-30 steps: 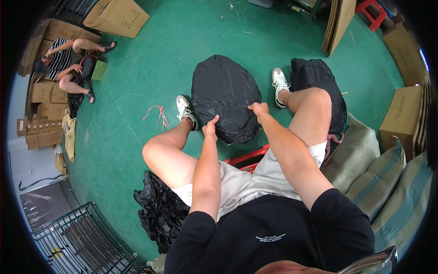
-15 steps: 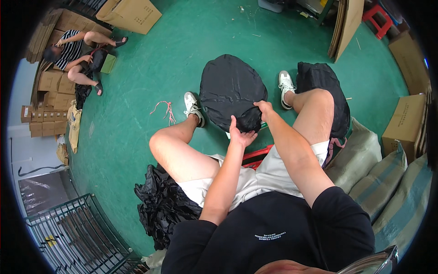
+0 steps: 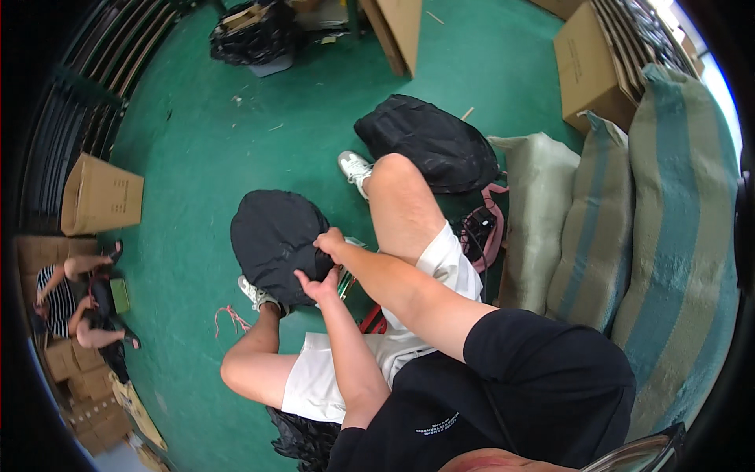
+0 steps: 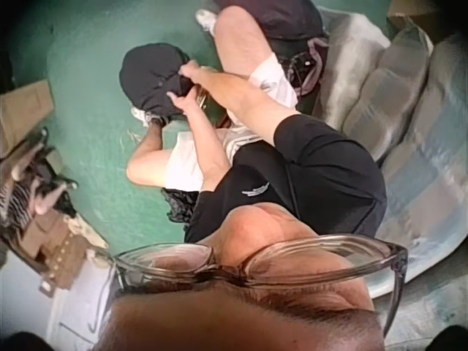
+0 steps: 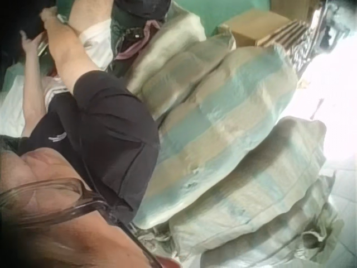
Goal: Fold and organize black protective bags or covers in a warehouse setting.
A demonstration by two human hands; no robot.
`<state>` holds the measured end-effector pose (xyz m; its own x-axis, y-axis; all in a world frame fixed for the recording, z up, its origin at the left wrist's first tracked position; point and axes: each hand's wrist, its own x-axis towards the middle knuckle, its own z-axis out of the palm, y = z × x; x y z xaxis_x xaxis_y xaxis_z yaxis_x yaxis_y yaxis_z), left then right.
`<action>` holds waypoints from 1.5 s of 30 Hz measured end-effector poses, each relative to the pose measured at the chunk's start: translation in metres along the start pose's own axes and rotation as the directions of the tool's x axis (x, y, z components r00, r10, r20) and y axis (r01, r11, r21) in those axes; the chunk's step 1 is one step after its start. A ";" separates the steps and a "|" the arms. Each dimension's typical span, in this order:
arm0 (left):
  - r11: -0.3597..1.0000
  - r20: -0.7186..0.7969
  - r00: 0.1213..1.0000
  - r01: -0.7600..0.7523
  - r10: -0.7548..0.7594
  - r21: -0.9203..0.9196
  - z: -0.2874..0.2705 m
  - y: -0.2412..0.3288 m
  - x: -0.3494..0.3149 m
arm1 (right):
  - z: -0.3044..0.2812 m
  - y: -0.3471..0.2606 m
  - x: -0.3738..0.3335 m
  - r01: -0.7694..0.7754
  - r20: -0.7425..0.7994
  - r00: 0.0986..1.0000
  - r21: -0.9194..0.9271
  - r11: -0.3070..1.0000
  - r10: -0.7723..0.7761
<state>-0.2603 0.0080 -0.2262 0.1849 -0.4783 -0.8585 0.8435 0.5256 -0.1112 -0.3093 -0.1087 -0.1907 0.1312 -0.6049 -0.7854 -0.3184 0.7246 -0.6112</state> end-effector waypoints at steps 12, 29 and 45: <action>0.923 0.256 0.925 -0.333 0.281 0.191 0.048 0.018 -0.012 | 0.020 -0.001 0.003 0.027 0.187 0.981 0.138 0.990 -0.053; 0.863 0.582 0.795 -0.406 0.171 0.301 0.218 0.047 -0.052 | 0.046 -0.103 -0.035 -0.439 0.613 0.733 0.757 0.484 -0.295; 0.627 0.833 0.551 -0.665 0.045 0.406 0.310 0.003 -0.298 | 0.043 -0.102 -0.030 -0.878 0.628 0.120 0.428 0.213 -0.769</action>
<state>-0.1568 -0.0658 0.1844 0.5599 -0.8263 -0.0609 0.6107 0.3619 0.7043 -0.2405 -0.1508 -0.1090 0.8501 -0.4224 0.3146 0.2191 0.8268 0.5181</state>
